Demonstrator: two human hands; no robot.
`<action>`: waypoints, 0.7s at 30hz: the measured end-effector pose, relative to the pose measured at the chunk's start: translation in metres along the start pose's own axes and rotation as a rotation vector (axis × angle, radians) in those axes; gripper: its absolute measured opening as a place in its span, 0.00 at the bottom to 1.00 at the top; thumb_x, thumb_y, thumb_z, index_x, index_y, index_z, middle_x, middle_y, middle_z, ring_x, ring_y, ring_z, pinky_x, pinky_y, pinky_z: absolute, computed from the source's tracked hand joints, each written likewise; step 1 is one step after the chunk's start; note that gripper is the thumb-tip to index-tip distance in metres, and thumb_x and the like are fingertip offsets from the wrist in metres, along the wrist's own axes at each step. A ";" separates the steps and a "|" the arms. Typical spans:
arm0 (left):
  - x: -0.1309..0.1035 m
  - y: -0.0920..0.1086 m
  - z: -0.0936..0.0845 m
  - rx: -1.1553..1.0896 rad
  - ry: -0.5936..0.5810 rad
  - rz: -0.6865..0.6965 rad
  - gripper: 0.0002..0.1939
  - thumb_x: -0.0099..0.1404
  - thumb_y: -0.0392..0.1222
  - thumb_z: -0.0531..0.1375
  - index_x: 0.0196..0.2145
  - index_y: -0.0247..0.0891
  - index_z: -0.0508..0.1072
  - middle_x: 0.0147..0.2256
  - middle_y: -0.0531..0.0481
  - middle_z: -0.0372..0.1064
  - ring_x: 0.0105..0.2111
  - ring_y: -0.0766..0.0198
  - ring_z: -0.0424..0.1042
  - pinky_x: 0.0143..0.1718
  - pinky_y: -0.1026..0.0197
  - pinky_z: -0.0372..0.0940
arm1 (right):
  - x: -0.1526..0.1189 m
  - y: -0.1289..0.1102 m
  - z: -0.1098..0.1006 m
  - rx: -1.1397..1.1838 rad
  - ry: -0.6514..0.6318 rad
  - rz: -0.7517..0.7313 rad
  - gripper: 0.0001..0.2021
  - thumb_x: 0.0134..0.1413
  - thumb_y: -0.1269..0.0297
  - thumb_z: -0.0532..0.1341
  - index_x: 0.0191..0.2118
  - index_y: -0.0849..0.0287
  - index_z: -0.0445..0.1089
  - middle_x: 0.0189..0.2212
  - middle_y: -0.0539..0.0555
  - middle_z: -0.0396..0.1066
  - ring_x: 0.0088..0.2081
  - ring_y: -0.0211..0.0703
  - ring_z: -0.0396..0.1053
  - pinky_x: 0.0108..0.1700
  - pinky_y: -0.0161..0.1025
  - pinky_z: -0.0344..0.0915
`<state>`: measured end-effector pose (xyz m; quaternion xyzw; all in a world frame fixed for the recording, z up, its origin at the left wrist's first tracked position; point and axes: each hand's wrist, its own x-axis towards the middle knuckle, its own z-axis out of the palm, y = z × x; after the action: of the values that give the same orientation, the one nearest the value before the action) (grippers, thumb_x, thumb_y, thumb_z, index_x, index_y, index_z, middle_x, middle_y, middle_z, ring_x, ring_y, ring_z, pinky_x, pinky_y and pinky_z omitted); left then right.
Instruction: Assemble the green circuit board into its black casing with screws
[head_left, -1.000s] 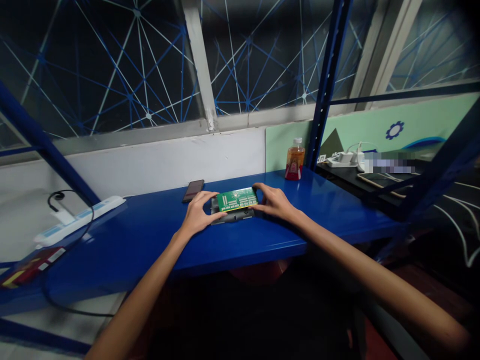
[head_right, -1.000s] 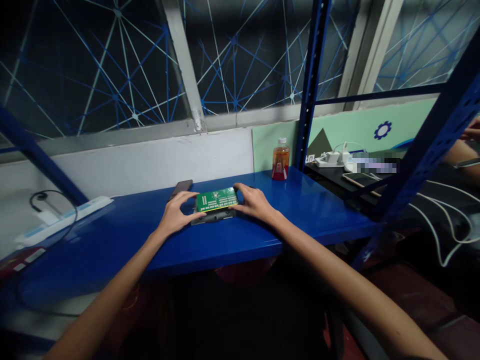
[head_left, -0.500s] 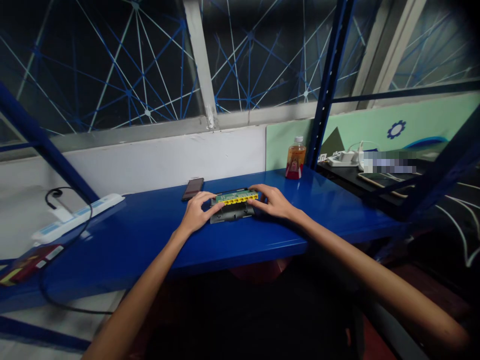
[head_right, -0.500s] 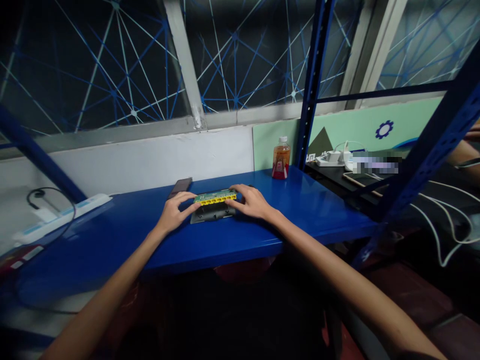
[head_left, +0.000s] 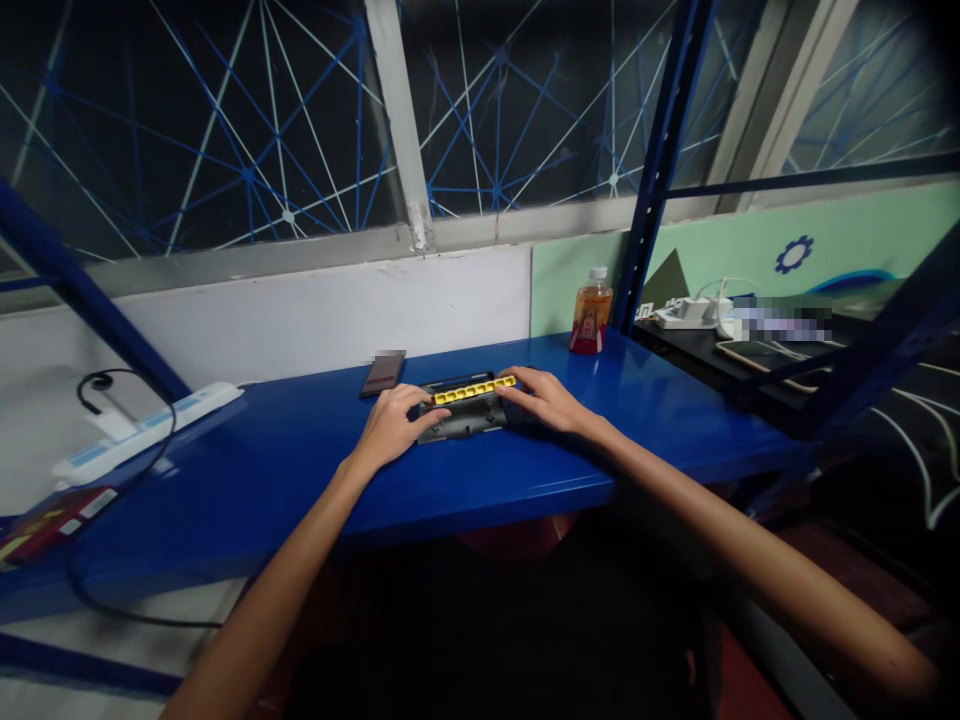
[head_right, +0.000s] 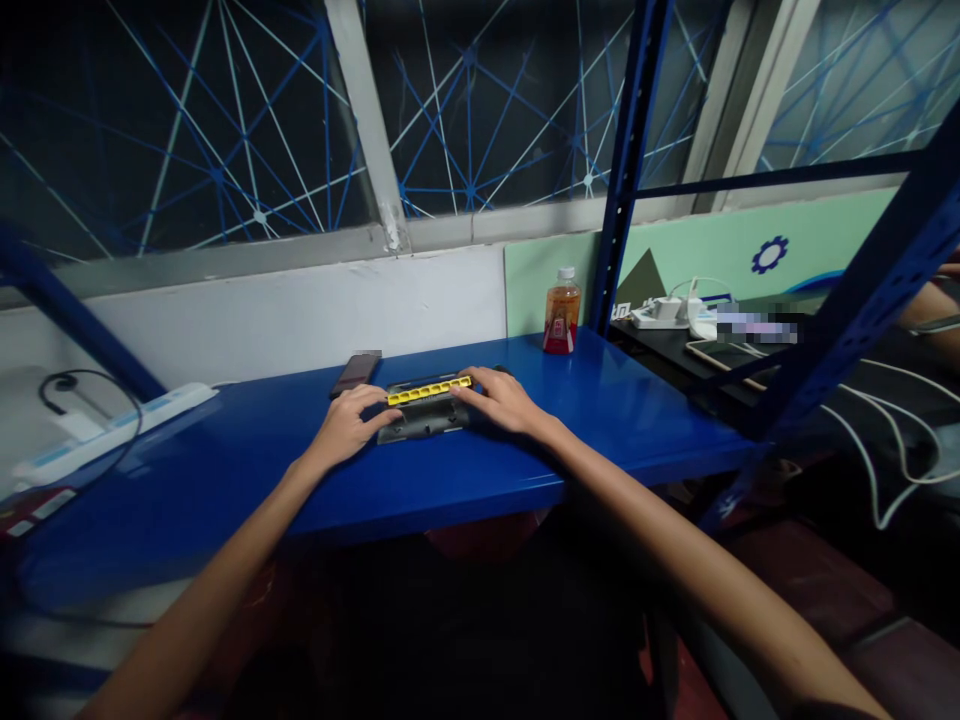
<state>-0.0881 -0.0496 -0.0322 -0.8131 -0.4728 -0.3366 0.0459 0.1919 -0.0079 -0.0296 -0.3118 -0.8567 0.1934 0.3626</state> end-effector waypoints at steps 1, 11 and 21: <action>0.000 0.001 0.000 0.006 0.008 0.004 0.16 0.66 0.53 0.57 0.32 0.39 0.75 0.36 0.48 0.75 0.40 0.56 0.71 0.42 0.55 0.60 | 0.000 0.000 0.000 0.014 -0.007 0.017 0.19 0.63 0.51 0.51 0.46 0.59 0.70 0.34 0.55 0.72 0.33 0.42 0.67 0.36 0.38 0.60; -0.001 0.007 0.001 -0.086 -0.022 0.018 0.21 0.69 0.50 0.55 0.21 0.37 0.73 0.23 0.51 0.68 0.27 0.64 0.68 0.32 0.62 0.59 | 0.001 0.007 0.004 0.296 -0.079 0.141 0.18 0.61 0.48 0.52 0.33 0.60 0.63 0.24 0.48 0.66 0.19 0.34 0.64 0.23 0.34 0.59; -0.002 0.007 0.000 -0.073 -0.008 -0.082 0.24 0.69 0.49 0.53 0.18 0.36 0.68 0.20 0.54 0.64 0.23 0.67 0.64 0.28 0.65 0.56 | 0.000 0.021 0.012 0.395 -0.118 0.130 0.24 0.52 0.59 0.64 0.52 0.60 0.61 0.30 0.48 0.65 0.18 0.30 0.62 0.18 0.31 0.59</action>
<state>-0.0834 -0.0544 -0.0315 -0.7955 -0.4933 -0.3519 0.0003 0.1914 0.0062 -0.0496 -0.2777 -0.7999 0.3983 0.3527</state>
